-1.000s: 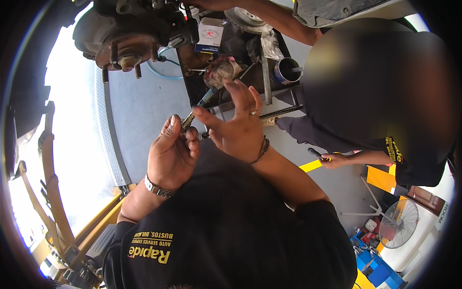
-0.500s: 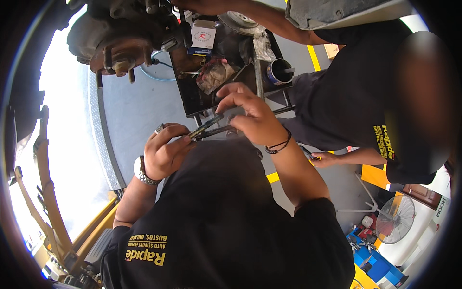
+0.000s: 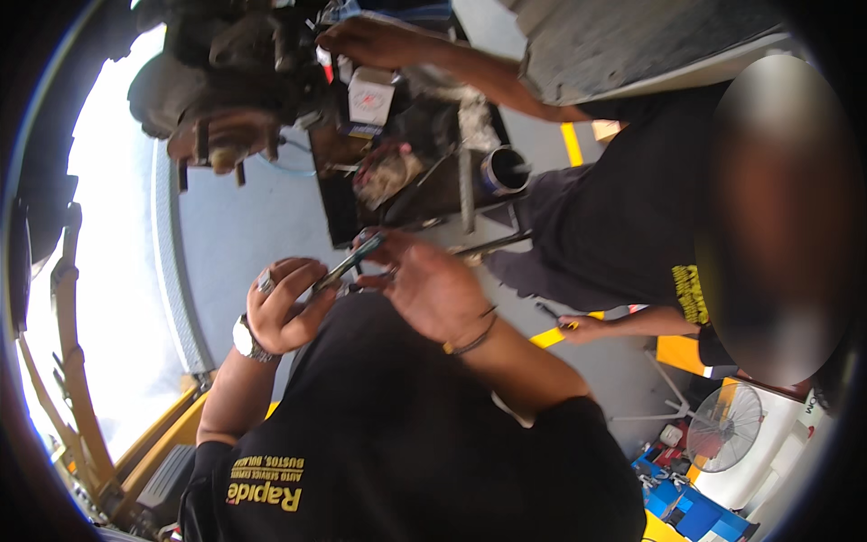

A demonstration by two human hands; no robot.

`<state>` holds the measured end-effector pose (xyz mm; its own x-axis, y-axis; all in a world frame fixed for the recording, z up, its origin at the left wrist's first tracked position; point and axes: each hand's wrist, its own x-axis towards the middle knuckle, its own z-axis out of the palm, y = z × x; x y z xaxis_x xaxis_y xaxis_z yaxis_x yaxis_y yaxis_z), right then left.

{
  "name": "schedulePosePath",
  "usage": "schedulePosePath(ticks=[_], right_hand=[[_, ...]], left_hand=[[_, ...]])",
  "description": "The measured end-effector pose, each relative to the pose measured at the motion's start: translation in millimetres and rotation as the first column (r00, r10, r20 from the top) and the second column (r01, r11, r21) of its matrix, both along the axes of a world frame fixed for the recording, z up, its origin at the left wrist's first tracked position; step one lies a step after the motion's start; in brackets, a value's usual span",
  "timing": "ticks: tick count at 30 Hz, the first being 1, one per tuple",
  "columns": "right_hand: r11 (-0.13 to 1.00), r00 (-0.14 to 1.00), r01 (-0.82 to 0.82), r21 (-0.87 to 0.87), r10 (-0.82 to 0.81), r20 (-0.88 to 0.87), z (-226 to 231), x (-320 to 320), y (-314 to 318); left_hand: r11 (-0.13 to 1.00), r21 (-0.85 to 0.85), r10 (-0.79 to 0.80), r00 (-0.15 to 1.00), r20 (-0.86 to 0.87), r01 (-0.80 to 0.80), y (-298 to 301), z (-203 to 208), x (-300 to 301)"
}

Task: The person cleans and lubricates suspension bolts and components, then installs them into the vehicle's wheel hub assembly. They use a spray can, a brush, and a rag to prepare the parts before tightening them into place.

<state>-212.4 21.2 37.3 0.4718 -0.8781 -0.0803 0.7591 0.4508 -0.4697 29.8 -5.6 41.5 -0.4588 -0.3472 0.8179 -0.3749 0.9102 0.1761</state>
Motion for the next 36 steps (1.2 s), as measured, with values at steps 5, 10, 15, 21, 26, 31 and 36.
schedulePosePath(ticks=[5, 10, 15, 21, 26, 31, 36], right_hand=[[0.992, 0.99, 0.086, -0.089, -0.095, -0.1, -2, 12, 3], [0.52, 0.157, -0.324, -0.79, -0.794, -0.587, -14, 21, -7], [0.448, 0.006, -0.45, -0.773, -0.863, -0.504, -14, 19, -23], [0.895, 0.69, -0.271, -0.355, -0.076, -0.719, -14, -26, -48], [0.991, 0.967, -0.08, -0.103, 0.052, -0.25, -29, -22, -36], [0.993, 0.997, -0.038, -0.109, 0.044, 0.057, -31, 0, -20], [0.991, 0.992, 0.058, -0.119, -0.043, 0.118, -18, 16, -11]], left_hand=[[0.993, 0.091, 0.078, 0.996, -0.047, -0.073, 4, -12, -8], [0.838, 0.543, 0.216, 0.947, -0.236, -0.056, 30, -24, -18], [0.304, 0.824, 0.415, 0.712, -0.567, 0.478, 41, -22, -20], [0.749, 0.649, 0.005, 0.979, -0.204, 0.131, 11, -19, 1], [0.626, 0.724, -0.039, 0.939, -0.342, 0.289, 3, -29, 0], [0.387, 0.698, 0.093, 0.728, -0.679, 0.602, 18, -42, -19], [0.539, 0.71, 0.108, 0.798, -0.592, 0.453, 17, -40, -30]])
